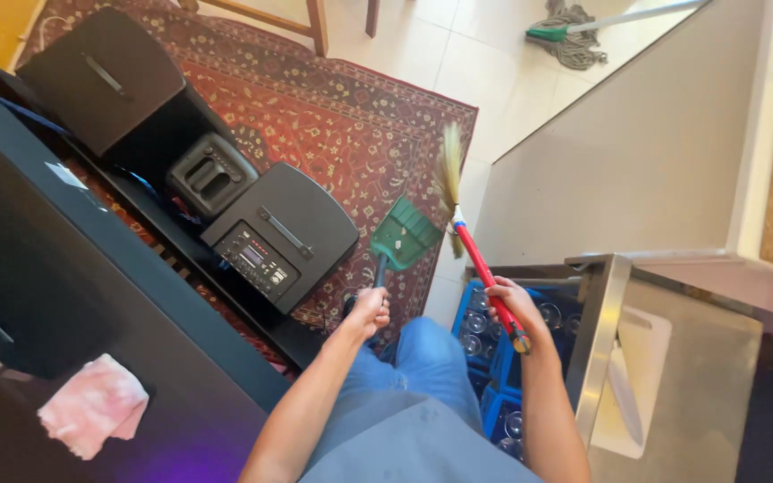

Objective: Gathering debris and sweeping the floor in a restaurant bar area.

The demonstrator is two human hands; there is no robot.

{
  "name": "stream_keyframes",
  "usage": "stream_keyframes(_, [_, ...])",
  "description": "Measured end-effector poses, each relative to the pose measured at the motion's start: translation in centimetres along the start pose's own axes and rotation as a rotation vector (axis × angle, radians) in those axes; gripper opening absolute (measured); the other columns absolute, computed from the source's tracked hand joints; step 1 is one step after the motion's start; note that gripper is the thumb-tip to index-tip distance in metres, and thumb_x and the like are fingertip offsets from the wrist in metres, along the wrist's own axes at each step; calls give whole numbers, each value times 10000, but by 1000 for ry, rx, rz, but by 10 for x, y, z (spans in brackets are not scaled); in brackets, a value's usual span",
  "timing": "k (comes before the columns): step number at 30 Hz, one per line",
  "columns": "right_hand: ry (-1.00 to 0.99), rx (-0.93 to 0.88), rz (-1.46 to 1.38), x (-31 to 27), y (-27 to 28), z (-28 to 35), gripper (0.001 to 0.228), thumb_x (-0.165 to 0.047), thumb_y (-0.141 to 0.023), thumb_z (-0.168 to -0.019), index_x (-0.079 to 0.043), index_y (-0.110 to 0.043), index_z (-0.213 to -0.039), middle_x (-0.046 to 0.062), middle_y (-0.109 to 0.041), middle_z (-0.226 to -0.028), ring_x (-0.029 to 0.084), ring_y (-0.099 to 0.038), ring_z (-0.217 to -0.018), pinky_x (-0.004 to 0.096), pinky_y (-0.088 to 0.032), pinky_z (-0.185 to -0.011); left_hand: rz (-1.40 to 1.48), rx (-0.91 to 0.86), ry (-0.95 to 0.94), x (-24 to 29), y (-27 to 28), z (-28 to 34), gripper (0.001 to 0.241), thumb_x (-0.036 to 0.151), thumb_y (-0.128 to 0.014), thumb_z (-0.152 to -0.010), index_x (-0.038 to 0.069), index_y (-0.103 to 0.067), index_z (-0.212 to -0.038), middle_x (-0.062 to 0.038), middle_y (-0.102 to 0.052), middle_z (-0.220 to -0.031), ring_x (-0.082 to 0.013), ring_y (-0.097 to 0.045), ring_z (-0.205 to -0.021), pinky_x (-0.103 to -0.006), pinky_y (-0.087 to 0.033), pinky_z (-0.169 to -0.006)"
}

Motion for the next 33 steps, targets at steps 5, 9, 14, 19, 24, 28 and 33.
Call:
stream_keyframes(5, [-5, 12, 44, -72, -1, -36, 688, -81, -660, -833, -89, -447, -1486, 113, -595, -743, 183, -552, -486, 318, -457, -406, -15, 4, -66, 80, -44, -31, 155, 52, -528, -901, 106, -427, -797, 16, -404, -629, -49, -333, -413, -239, -234, -364])
stream_keyframes(9, [10, -14, 138, -141, -18, -89, 668, -84, -654, -843, -82, -465, -1483, 111, -609, -746, 181, -555, -491, 314, -455, -411, 79, 53, -107, 144, -78, -50, 148, 47, -518, -894, 106, -432, -789, 13, -416, -626, -53, -328, -411, -244, -217, -366])
stream_keyframes(14, [17, -121, 243, -243, -33, -161, 619, -87, -647, -840, -60, -491, -1439, 118, -591, -735, 185, -547, -489, 328, -457, -411, 184, 128, -175, 218, -110, -89, 120, 57, -525, -891, 95, -468, -792, 8, -411, -617, -63, -321, -413, -257, -218, -373])
stream_keyframes(19, [-7, -178, 376, -334, -77, -169, 619, -95, -647, -842, -47, -504, -1441, 99, -592, -744, 168, -552, -504, 309, -456, -432, 299, 177, -273, 277, -120, -109, 133, 59, -530, -873, 103, -451, -776, 9, -396, -612, -70, -317, -410, -269, -227, -369])
stream_keyframes(24, [2, -270, 511, -402, -136, -217, 641, -101, -642, -835, -29, -499, -1457, 104, -599, -746, 175, -565, -512, 312, -460, -441, 456, 222, -361, 341, -116, -117, 136, 49, -531, -849, 116, -463, -753, 5, -427, -608, -72, -325, -413, -270, -246, -383])
stream_keyframes(28, [42, -338, 622, -453, -197, -256, 633, -97, -645, -829, -22, -514, -1444, 104, -617, -757, 177, -577, -518, 315, -470, -448, 575, 187, -419, 393, -106, -136, 180, 68, -542, -847, 126, -429, -720, 16, -394, -600, -68, -330, -415, -265, -250, -381])
stream_keyframes(33, [55, -418, 716, -511, -289, -317, 591, -109, -648, -827, -21, -585, -1408, 102, -640, -762, 168, -593, -524, 305, -489, -464, 652, 225, -478, 479, -77, -144, 125, 57, -544, -831, 82, -473, -732, -7, -418, -591, -84, -333, -409, -273, -261, -381])
Point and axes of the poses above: each hand's wrist, its own z-axis away from the middle knuckle, its own y-axis out of the back of the hand, x = y × z, the point moved 6 cm from there along -z, towards the middle knuckle
